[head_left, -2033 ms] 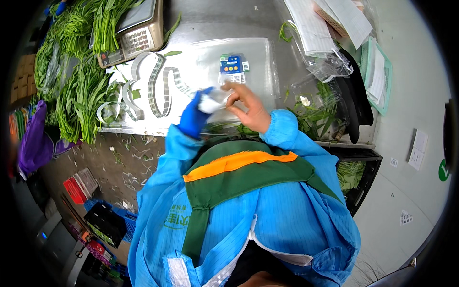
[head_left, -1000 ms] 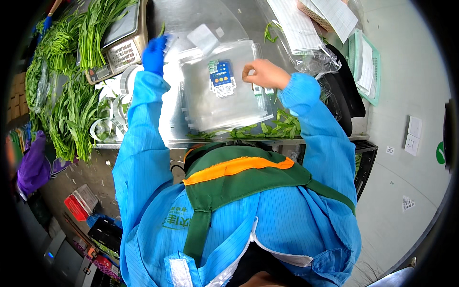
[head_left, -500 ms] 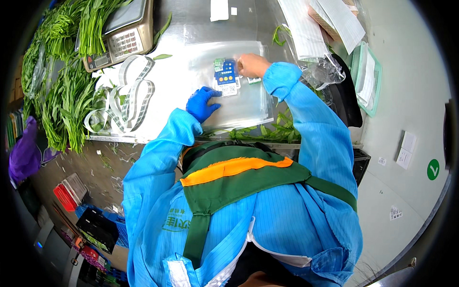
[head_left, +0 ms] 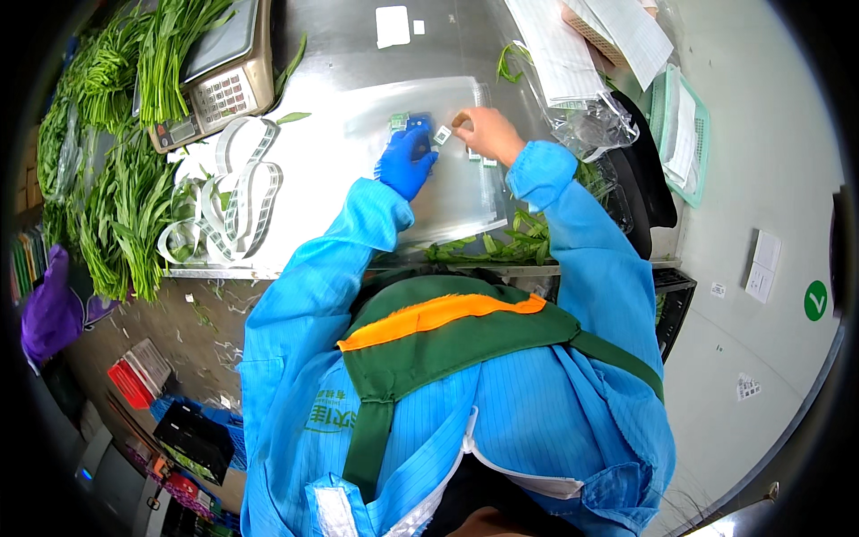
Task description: The person peels small square adhesive labels from a large roll and applies them one at a time to the top-center of individual clear plastic bags.
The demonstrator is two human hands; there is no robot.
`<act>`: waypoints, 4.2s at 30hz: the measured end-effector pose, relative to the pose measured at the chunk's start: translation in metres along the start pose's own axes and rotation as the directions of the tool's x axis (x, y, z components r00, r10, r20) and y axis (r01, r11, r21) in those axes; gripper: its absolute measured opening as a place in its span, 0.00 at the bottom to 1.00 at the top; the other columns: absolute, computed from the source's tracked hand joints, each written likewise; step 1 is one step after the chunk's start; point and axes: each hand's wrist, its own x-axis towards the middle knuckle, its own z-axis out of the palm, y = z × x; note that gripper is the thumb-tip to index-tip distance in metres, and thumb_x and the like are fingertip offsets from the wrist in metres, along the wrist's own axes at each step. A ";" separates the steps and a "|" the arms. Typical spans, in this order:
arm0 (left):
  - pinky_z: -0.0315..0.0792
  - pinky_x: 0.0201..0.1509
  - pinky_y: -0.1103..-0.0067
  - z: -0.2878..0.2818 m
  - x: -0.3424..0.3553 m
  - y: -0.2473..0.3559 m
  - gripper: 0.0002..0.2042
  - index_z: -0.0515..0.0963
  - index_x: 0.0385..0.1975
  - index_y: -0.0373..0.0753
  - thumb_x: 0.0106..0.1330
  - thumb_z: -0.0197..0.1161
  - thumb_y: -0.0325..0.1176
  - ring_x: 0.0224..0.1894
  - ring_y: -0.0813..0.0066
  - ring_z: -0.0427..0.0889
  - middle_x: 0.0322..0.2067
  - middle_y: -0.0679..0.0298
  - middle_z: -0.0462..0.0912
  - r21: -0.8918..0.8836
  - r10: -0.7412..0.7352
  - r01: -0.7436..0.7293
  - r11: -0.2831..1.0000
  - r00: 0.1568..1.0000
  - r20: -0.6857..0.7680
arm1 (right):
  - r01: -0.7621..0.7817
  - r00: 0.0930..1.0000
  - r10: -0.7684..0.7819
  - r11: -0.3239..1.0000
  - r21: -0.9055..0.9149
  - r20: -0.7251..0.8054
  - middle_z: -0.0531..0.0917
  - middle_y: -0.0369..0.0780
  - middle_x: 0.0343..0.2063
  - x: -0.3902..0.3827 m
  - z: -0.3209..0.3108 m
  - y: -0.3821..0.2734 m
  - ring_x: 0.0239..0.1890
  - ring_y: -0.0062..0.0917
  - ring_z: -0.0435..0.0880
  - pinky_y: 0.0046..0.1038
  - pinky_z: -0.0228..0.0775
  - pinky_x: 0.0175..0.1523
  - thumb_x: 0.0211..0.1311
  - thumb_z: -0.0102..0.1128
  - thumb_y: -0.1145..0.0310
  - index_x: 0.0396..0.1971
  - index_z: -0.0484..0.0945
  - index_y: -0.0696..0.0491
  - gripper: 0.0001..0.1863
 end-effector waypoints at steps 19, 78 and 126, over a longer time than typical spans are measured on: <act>0.75 0.46 0.72 0.011 0.014 -0.025 0.22 0.75 0.50 0.42 0.52 0.69 0.30 0.40 0.63 0.81 0.41 0.56 0.80 0.017 -0.040 0.038 0.999 0.992 0.120 | 0.180 0.956 -0.251 0.913 -0.365 -0.155 0.82 0.45 0.20 -0.018 0.059 -0.012 0.26 0.40 0.84 0.40 0.74 0.29 0.52 0.61 0.69 0.29 0.74 0.56 0.08; 0.72 0.48 0.81 -0.098 0.056 0.030 0.13 0.80 0.44 0.32 0.68 0.57 0.34 0.40 0.76 0.80 0.40 0.60 0.84 -0.537 -0.127 0.163 0.828 0.987 0.103 | 0.273 0.961 -0.270 0.961 0.037 -0.066 0.83 0.42 0.30 -0.002 0.008 -0.020 0.34 0.39 0.82 0.38 0.72 0.38 0.51 0.57 0.74 0.36 0.79 0.51 0.10; 0.63 0.36 0.88 0.044 -0.008 0.052 0.17 0.76 0.51 0.45 0.61 0.64 0.33 0.34 0.88 0.69 0.37 0.76 0.75 -0.983 -0.639 0.183 0.008 0.757 0.136 | -0.001 0.994 -0.066 0.795 0.606 0.088 0.84 0.41 0.32 -0.051 -0.042 0.018 0.38 0.23 0.81 0.24 0.71 0.39 0.59 0.61 0.69 0.45 0.77 0.62 0.16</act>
